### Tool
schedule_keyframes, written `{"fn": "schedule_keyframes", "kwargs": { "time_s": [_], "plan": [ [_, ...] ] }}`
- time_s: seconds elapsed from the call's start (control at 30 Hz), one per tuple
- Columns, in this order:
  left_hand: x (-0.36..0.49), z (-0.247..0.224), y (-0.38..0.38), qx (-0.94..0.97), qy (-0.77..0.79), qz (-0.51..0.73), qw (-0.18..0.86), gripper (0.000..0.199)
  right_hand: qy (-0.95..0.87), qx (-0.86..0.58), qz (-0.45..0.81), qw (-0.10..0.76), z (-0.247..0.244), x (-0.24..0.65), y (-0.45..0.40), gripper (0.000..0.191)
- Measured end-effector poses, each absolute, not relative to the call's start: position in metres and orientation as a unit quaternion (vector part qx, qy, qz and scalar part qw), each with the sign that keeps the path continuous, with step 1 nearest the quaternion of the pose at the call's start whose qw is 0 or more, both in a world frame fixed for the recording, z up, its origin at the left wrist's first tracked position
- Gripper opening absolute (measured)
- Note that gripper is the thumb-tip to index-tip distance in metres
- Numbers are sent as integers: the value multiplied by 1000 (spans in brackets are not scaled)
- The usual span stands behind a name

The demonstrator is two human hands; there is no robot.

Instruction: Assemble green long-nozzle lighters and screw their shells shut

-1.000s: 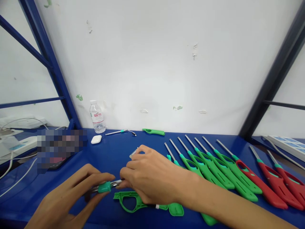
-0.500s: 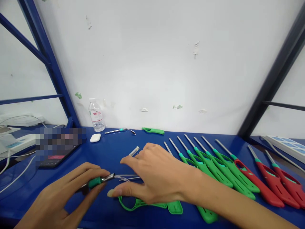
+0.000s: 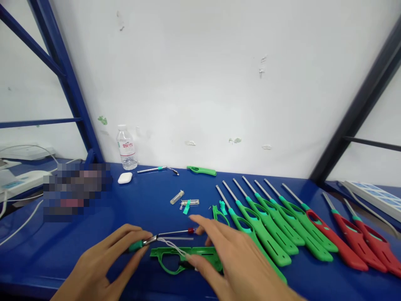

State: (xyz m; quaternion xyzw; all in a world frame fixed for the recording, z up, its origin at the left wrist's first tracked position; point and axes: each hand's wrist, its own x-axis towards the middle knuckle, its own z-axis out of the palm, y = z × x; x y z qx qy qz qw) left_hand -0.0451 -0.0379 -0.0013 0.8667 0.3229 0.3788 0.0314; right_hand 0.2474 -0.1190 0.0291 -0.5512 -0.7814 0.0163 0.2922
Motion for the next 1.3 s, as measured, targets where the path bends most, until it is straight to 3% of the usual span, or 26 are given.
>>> {"fn": "schedule_keyframes", "kwargs": {
  "time_s": [0.23, 0.87, 1.03, 1.3],
  "plan": [
    [-47, -38, -32, 856, 345, 384, 18, 21, -777, -542, -26, 320, -26, 254, -133, 38],
    [-61, -51, -31, 861, 311, 402, 24, 18, -806, -494, -60, 319, -43, 243, -123, 28],
    [-60, -51, -30, 863, 314, 395, 21, 18, -797, -482, -75, 356, -34, 238, -123, 17],
    [-59, -49, -32, 861, 312, 400, 30, 18, -783, -477, -29, 399, -28, 237, -118, 23]
  ]
}}
